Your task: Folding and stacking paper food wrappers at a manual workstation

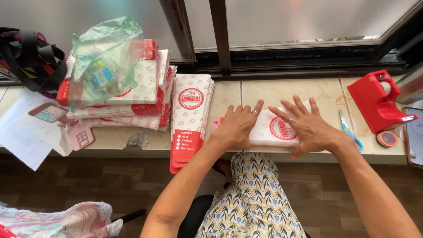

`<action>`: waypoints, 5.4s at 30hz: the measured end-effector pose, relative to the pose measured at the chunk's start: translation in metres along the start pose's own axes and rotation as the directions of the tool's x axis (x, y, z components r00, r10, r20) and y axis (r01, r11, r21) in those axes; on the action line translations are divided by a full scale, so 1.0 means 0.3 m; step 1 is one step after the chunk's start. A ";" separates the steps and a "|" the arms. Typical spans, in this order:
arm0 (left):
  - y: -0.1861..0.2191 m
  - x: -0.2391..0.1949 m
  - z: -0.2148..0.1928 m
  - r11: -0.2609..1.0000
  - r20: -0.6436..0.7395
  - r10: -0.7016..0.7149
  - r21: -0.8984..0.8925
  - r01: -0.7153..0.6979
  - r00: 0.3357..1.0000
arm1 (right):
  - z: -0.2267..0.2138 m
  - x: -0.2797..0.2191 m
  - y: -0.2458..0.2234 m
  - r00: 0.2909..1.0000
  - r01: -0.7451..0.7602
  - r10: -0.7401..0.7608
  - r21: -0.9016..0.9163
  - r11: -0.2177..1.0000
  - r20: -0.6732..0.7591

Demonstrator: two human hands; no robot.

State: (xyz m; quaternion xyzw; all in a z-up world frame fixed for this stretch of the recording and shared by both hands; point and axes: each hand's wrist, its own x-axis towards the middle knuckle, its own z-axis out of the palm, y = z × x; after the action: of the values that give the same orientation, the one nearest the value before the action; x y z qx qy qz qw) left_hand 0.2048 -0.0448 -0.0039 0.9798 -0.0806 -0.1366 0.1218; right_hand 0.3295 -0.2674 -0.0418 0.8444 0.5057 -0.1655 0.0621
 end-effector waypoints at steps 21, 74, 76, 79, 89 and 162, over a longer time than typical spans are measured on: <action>0.022 -0.019 0.179 0.991 -0.246 -0.118 0.037 0.131 0.962 | 0.049 -0.034 -0.112 0.916 -0.052 0.055 0.019 0.998 -0.398; 0.054 -0.494 0.064 0.982 -0.698 -0.121 -0.190 -0.020 0.706 | -0.033 -0.202 -0.211 0.665 0.417 0.591 0.883 0.214 -0.457; 0.082 -0.477 0.104 0.990 -0.614 -0.117 -0.132 0.044 0.781 | -0.041 -0.217 -0.242 0.695 0.411 0.586 0.899 0.152 -0.417; 0.092 -0.461 0.152 0.992 -0.563 -0.086 -0.129 0.015 0.822 | -0.039 -0.234 -0.249 0.720 0.366 0.615 0.929 0.056 -0.321; 0.069 -0.519 0.104 0.792 -0.442 -0.134 -0.586 -0.172 0.887 | 0.061 -0.314 -0.173 0.772 0.225 0.583 0.967 0.122 -0.253; -0.078 -0.664 0.202 0.619 -0.485 -0.264 -0.749 -0.239 0.834 | 0.020 -0.205 -0.273 0.870 0.296 0.397 0.954 0.051 -0.291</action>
State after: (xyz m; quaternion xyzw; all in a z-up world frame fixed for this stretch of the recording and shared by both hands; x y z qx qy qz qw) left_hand 0.0013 0.0026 -0.0173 0.8217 0.0333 0.1298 0.5539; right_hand 0.2298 -0.2810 -0.0211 0.6771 0.2143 -0.2454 -0.6599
